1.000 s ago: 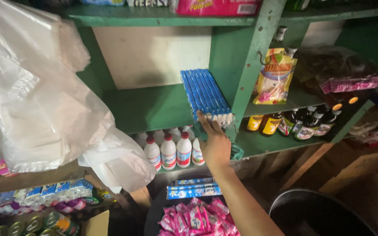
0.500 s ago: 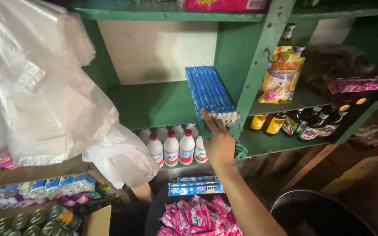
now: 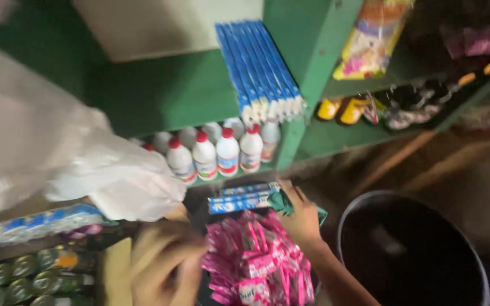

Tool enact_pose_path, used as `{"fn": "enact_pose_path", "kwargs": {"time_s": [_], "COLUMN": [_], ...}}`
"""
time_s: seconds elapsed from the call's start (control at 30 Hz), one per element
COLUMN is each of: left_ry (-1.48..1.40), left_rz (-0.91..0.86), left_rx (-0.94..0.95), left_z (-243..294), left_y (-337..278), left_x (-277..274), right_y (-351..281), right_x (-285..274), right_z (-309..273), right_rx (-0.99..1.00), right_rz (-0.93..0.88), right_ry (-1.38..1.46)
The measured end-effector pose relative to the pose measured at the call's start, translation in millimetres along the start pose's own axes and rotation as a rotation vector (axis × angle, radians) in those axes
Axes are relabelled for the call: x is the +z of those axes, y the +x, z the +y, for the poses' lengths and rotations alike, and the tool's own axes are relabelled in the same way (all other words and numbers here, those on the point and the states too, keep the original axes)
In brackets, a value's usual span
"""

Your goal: Wiping down detergent bars and organizing them on shelves alongside other cleaning products.

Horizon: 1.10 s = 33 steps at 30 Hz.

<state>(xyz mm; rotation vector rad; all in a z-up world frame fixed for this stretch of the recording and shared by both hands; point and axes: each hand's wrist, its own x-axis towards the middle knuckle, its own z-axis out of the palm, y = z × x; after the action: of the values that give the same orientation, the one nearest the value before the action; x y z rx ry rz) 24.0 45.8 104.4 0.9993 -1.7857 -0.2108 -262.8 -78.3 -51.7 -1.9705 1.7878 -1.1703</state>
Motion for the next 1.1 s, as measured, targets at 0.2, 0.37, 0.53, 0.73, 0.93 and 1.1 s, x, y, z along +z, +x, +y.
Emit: {"fn": "enact_pose_path", "kwargs": {"time_s": [0.2, 0.37, 0.53, 0.73, 0.93, 1.1], "left_ry": [-0.162, -0.201, 0.131, 0.311, 0.318, 0.519], "left_rz": [-0.248, -0.353, -0.637, -0.996, -0.742, -0.833], "left_rx": [-0.323, -0.426, -0.416, -0.582, -0.521, -0.501], "left_z": [-78.8, -166.1, -215.6, -262.2, -309.6, -337.6], "left_y": [-12.7, -85.5, -126.7, -168.3, -178.3, -140.6], "left_x": [117.2, 184.9, 223.4, 249.5, 267.6, 274.3], "right_y": [-37.6, -65.5, -65.8, -80.9, -86.2, -107.3], "right_x": [17.3, 76.8, 92.3, 117.6, 141.9, 140.8], "right_z": [25.5, 95.0, 79.2, 100.6, 139.5, 137.6], "right_rx": [0.192, 0.173, 0.35, 0.326, 0.308, 0.285], "right_rz": [-0.182, -0.345, -0.75, -0.805, -0.724, -0.546], "right_ry": [0.096, 0.052, -0.149, -0.271, -0.07, -0.019]}}
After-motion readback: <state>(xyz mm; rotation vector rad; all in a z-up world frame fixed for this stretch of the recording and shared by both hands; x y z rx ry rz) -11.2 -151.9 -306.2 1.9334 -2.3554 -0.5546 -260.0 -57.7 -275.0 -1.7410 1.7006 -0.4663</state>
